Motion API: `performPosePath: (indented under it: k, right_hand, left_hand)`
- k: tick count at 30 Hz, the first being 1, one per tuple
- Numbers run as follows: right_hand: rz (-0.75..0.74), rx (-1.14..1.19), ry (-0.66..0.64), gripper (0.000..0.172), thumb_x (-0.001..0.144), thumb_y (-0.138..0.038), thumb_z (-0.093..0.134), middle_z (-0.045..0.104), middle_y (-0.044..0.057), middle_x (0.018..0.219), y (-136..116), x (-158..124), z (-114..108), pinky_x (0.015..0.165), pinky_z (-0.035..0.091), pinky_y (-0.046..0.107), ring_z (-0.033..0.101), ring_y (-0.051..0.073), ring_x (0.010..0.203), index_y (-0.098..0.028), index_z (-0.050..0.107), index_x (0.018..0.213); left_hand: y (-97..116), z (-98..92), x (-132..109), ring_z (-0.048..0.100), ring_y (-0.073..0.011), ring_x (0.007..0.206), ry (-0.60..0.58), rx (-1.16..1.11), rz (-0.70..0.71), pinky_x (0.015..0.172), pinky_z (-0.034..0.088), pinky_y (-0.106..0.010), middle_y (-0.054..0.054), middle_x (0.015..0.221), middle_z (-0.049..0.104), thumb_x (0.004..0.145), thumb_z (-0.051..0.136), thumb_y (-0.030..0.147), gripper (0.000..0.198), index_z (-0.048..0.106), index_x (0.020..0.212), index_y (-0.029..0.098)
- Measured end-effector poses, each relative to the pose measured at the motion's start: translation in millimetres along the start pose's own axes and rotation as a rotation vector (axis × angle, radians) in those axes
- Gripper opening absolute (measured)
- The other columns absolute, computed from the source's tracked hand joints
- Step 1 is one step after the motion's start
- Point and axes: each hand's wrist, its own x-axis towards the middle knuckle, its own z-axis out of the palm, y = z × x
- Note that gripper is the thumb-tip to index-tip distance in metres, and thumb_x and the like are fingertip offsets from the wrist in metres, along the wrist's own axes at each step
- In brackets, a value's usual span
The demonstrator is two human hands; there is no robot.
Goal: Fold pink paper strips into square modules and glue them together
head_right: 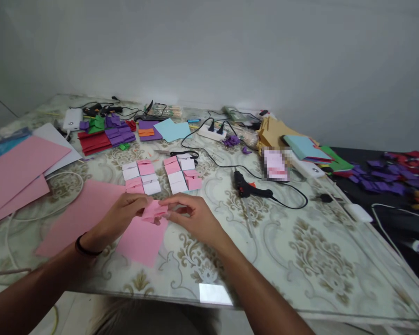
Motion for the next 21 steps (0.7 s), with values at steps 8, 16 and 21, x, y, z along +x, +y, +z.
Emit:
performPosePath:
  k: [8,16,21]
  right_hand:
    - [0.027,0.146,0.193,0.025,0.085,-0.047,0.082,0.076,0.006,0.094,2.2,1.0,4.6,0.064,0.065,0.031,0.07,0.018,0.076,-0.023,0.084,0.087]
    - [-0.103,0.038,0.143,0.012,0.089,-0.035,0.079,0.079,0.006,0.107,-7.4,-0.9,-0.1,0.09,0.061,0.036,0.072,0.022,0.103,-0.027,0.083,0.097]
    - [-0.054,0.081,0.105,0.018,0.089,-0.038,0.078,0.079,0.006,0.106,-12.2,-2.9,-2.6,0.087,0.06,0.035,0.073,0.021,0.098,-0.025,0.081,0.1]
  left_hand:
    - [-7.9,-7.3,2.7,0.081,-0.0266,0.091,-0.087,-0.116,0.11,0.094,0.063,-0.043,-0.009,0.093,0.082,0.097,0.068,0.051,0.038,0.07,0.117,0.019]
    - [-6.6,-10.0,2.9,0.077,-0.0243,0.103,-0.081,-0.053,0.19,0.102,0.062,-0.043,-0.007,0.103,0.08,0.091,0.079,0.032,0.031,0.076,0.118,0.019]
    - [0.6,-9.1,-0.6,0.077,-0.0204,0.092,-0.121,-0.036,0.198,0.092,0.063,-0.035,-0.007,0.097,0.081,0.089,0.08,0.029,0.033,0.077,0.12,0.019]
